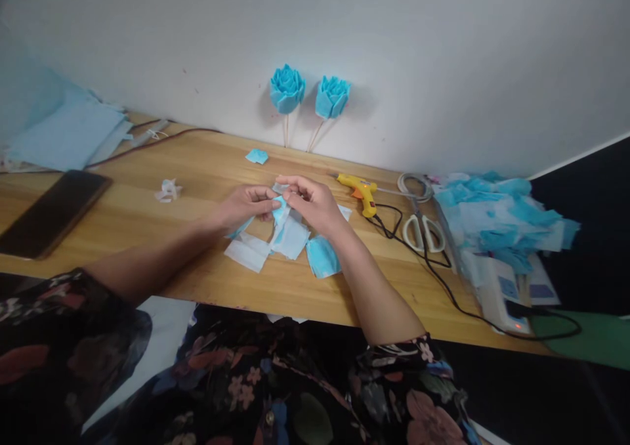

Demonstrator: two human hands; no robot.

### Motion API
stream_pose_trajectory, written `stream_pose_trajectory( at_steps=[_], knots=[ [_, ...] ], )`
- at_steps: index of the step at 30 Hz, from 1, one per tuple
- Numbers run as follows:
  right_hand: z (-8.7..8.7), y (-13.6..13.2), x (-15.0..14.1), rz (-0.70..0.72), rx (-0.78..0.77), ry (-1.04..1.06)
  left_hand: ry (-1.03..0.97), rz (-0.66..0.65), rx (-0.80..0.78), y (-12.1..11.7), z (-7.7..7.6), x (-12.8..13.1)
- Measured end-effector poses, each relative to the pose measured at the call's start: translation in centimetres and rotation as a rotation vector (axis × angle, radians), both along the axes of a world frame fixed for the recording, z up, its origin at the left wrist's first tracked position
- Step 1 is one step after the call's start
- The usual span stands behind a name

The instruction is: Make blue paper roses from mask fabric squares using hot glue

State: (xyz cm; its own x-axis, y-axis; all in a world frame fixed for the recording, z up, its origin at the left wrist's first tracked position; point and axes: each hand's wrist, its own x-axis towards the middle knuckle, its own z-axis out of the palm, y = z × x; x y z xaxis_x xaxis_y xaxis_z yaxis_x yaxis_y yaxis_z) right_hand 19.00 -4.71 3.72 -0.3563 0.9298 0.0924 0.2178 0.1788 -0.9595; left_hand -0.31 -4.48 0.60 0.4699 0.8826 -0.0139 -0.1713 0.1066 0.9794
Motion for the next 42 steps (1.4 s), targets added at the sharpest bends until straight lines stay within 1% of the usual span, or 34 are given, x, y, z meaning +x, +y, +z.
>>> stream_pose_trajectory(
  at_steps=[8,15,18,22,24,26,31,35,42],
  knots=[
    [-0.6,0.1,0.2,-0.040,0.033,0.002,0.012,0.001,-0.009,-0.1,0.3,0.0],
    [-0.9,0.4,0.8,-0.087,-0.018,0.096,-0.099,0.124,-0.011,0.4,-0.3,-0.1],
    [-1.0,0.3,0.6,-0.059,-0.057,0.110,-0.115,0.174,-0.012,0.5,-0.4,-0.1],
    [-1.3,-0.1,-0.1,0.031,-0.085,0.115,-0.129,0.213,0.007,0.5,-0.3,-0.1],
    [-1.5,-0.3,-0.5,0.060,-0.073,0.097,-0.133,0.219,0.006,0.4,-0.3,-0.1],
    [-1.8,-0.6,-0.9,0.058,-0.052,0.087,-0.144,0.222,0.004,0.4,-0.3,-0.1],
    [-2.3,-1.0,-1.6,-0.024,-0.012,0.080,-0.162,0.214,-0.001,0.3,-0.4,0.1],
    [-2.5,-1.1,-1.8,-0.051,0.002,0.070,-0.159,0.198,0.004,0.2,-0.5,0.2],
    [-2.5,-0.9,-1.7,-0.092,0.035,0.067,-0.083,0.175,0.048,0.1,-0.2,0.2]
  ],
)
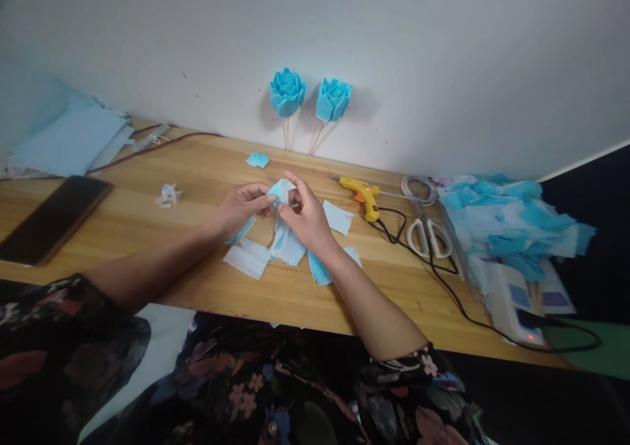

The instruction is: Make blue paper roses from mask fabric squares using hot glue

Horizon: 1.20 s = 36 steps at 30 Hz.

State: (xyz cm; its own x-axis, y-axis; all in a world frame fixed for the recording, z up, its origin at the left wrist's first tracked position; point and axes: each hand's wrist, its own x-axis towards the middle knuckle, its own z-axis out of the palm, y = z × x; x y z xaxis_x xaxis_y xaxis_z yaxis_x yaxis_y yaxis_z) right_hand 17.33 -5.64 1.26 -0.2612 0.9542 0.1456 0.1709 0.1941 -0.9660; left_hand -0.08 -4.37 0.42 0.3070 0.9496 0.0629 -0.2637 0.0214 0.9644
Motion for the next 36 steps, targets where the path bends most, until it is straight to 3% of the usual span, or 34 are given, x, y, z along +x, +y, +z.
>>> stream_pose_trajectory(
  at_steps=[10,18,27,36],
  knots=[
    [-0.2,0.3,0.3,-0.013,0.018,0.010,0.059,0.043,0.043,0.0,0.2,-0.2],
    [0.4,1.8,2.3,-0.249,0.086,0.183,-0.056,0.066,-0.035,0.6,-0.1,-0.5],
    [0.2,1.8,1.9,-0.225,-0.039,0.291,-0.141,0.007,-0.058,0.5,0.1,-0.5],
    [0.1,2.2,1.9,-0.231,0.100,0.144,-0.139,-0.002,-0.067,0.6,0.1,-0.6]
  ],
)
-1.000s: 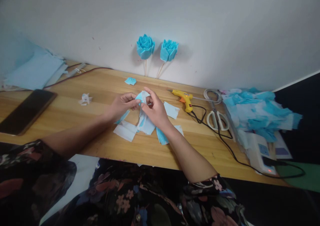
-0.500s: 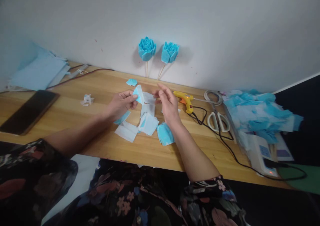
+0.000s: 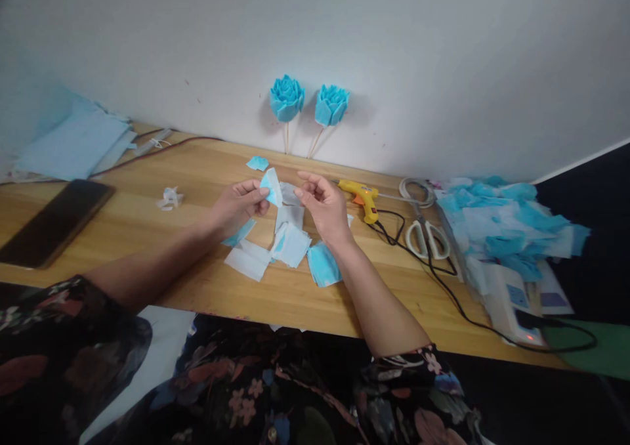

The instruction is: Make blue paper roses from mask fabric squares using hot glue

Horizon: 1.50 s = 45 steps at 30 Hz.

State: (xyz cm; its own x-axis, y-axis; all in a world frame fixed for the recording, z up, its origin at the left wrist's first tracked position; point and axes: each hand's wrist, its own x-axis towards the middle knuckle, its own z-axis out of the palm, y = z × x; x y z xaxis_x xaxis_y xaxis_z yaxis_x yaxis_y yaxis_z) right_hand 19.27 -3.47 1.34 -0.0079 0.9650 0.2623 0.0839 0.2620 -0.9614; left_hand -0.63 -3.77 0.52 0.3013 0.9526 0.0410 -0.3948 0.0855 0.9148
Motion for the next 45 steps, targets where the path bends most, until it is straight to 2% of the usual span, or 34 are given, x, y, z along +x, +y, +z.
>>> stream_pose_trajectory(
  at_steps=[11,17,23,30,36,42,45],
  knots=[
    [0.3,-0.3,0.0,-0.022,-0.042,0.003,0.030,0.012,0.010,0.0,0.2,0.0],
    [0.7,-0.9,-0.1,0.132,-0.062,0.008,0.148,0.006,0.039,-0.2,0.0,0.1],
    [0.7,-1.2,-0.2,0.255,-0.103,-0.027,0.199,0.015,0.058,-0.3,0.6,0.1],
    [0.7,-0.8,0.2,0.135,-0.041,-0.066,0.151,0.028,0.008,-0.2,0.4,0.0],
    [0.6,-0.7,0.3,0.042,0.135,-0.211,0.040,0.013,-0.072,0.0,0.6,-0.1],
    [0.9,-1.0,0.0,0.039,0.509,-0.500,0.012,0.003,-0.088,0.0,0.7,-0.2],
    [0.9,-1.0,0.0,0.066,0.625,-0.631,0.007,-0.003,-0.095,0.0,0.7,-0.2]
  ],
)
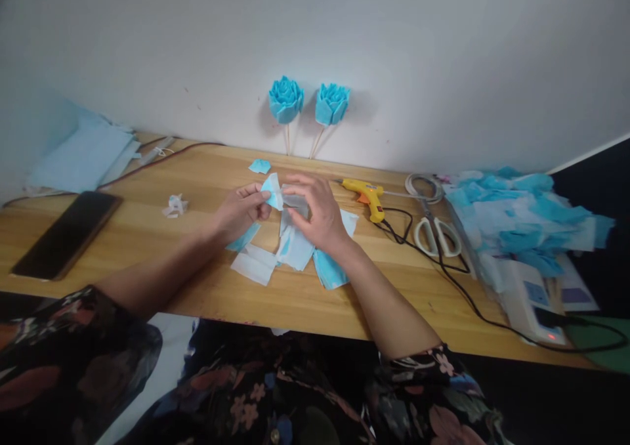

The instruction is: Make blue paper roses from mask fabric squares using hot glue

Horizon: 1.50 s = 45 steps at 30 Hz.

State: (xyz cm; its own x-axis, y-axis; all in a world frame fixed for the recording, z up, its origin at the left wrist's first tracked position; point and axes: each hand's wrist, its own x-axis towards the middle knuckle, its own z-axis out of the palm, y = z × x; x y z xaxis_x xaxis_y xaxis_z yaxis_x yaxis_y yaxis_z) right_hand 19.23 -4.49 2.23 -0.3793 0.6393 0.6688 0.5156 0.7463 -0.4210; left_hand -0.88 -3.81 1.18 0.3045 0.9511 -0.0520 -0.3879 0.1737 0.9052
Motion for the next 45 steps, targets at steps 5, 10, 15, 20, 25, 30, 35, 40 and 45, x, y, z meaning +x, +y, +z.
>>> stream_pose_trajectory(
  at_steps=[5,10,15,20,25,30,35,40,45],
  knots=[
    [-0.2,0.1,0.1,0.037,0.078,-0.069,0.012,-0.022,-0.015,-0.1,-0.2,0.1],
    [-0.5,0.2,0.2,0.054,0.050,-0.108,0.053,-0.017,0.005,-0.1,-0.4,0.2],
    [-0.8,0.2,0.2,0.053,0.027,-0.113,0.089,-0.008,0.021,-0.1,-0.6,0.2],
    [-0.6,0.1,0.1,0.070,0.034,-0.089,0.112,0.004,0.023,0.0,-0.8,0.2],
    [0.4,-0.3,0.6,0.100,-0.004,-0.045,0.068,-0.002,-0.009,0.1,-0.4,0.1],
    [0.1,0.1,0.7,-0.003,0.018,-0.001,-0.006,-0.048,-0.043,0.0,0.0,0.0],
    [-0.4,0.3,0.2,0.028,0.031,-0.019,-0.044,-0.104,-0.026,0.0,-0.2,0.1],
    [-0.4,0.1,0.0,0.051,0.027,-0.065,-0.014,-0.106,-0.039,0.0,-0.3,0.0],
    [-0.7,0.2,0.1,0.052,0.048,-0.090,0.004,-0.098,-0.033,0.1,-0.4,0.0]
  ],
)
